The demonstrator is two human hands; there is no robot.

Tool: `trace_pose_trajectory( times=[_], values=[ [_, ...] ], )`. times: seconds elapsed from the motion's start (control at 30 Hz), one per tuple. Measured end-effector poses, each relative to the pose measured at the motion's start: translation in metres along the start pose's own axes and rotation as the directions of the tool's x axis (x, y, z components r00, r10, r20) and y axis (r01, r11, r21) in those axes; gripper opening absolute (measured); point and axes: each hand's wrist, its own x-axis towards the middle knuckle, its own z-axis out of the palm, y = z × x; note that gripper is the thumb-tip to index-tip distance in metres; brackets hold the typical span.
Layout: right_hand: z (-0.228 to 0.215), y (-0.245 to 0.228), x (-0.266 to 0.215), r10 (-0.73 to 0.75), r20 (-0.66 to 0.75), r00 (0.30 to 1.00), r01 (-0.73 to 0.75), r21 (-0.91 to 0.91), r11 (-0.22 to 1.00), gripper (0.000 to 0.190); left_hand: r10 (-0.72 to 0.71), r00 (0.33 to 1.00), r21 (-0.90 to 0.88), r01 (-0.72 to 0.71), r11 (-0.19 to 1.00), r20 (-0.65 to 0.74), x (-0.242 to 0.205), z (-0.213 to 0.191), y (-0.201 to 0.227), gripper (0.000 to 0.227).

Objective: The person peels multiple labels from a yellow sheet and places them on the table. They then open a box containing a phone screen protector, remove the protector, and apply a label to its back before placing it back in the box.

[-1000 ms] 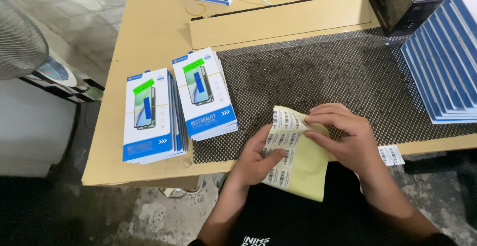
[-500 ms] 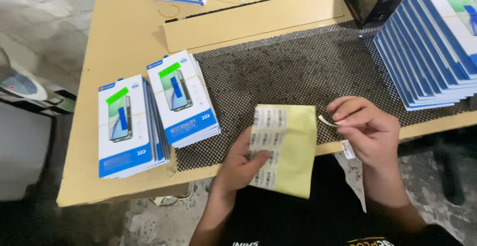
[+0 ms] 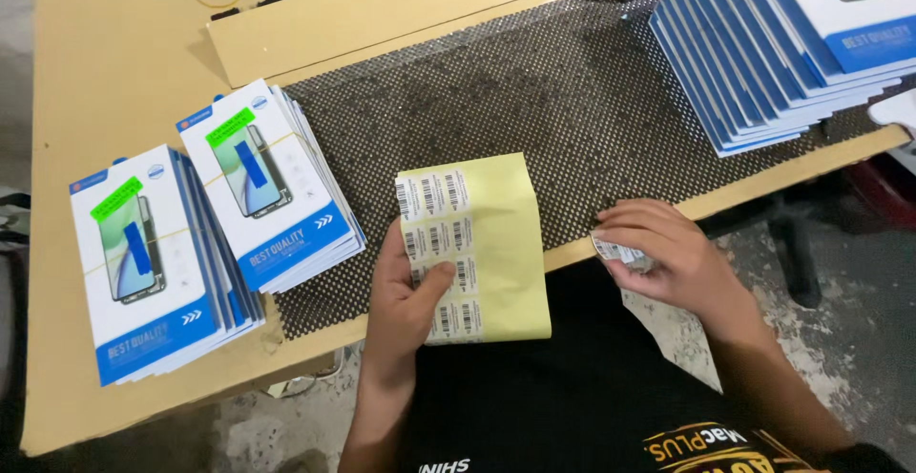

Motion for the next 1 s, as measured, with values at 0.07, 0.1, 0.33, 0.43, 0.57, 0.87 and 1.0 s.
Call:
trace_pose_trajectory(
  times=[0.07, 0.1, 0.33, 0.43, 0.57, 0.87, 1.0],
  values=[
    [0.000, 0.001, -0.001, -0.010, 0.003, 1.000, 0.010, -0.001, 1.000, 0.022, -0.001, 1.000, -0.021, 0.001, 1.000, 0.002, 0.000, 0.001, 0.003, 0.066],
    [0.001, 0.001, 0.000, -0.019, 0.005, 1.000, 0.019, -0.004, 1.000, 0.022, -0.002, 1.000, -0.043, 0.003, 0.999, 0.005, 0.000, 0.002, 0.005, 0.065],
    [-0.001, 0.001, 0.001, -0.045, -0.001, 0.999, 0.045, 0.009, 0.999, 0.024, 0.007, 1.000, -0.030, -0.007, 1.000, 0.011, 0.004, -0.002, -0.003, 0.065],
    [0.000, -0.001, 0.000, -0.015, -0.002, 1.000, 0.015, 0.008, 1.000, 0.025, -0.001, 1.000, -0.039, 0.001, 0.999, 0.005, 0.003, -0.001, -0.001, 0.066],
    [0.000, -0.003, 0.001, 0.011, -0.004, 1.000, -0.011, 0.012, 1.000, 0.025, 0.005, 1.000, -0.001, -0.005, 1.000, 0.007, 0.003, 0.002, 0.004, 0.066],
    [-0.001, -0.003, 0.000, 0.020, 0.021, 1.000, -0.020, 0.010, 1.000, 0.027, -0.004, 1.000, -0.040, 0.005, 0.999, 0.017, 0.006, 0.002, 0.004, 0.066],
    [-0.003, -0.007, 0.001, 0.018, 0.034, 0.999, -0.018, -0.001, 1.000, 0.026, -0.001, 1.000, -0.025, 0.001, 1.000, 0.029, 0.009, 0.001, 0.003, 0.064]
  ],
)
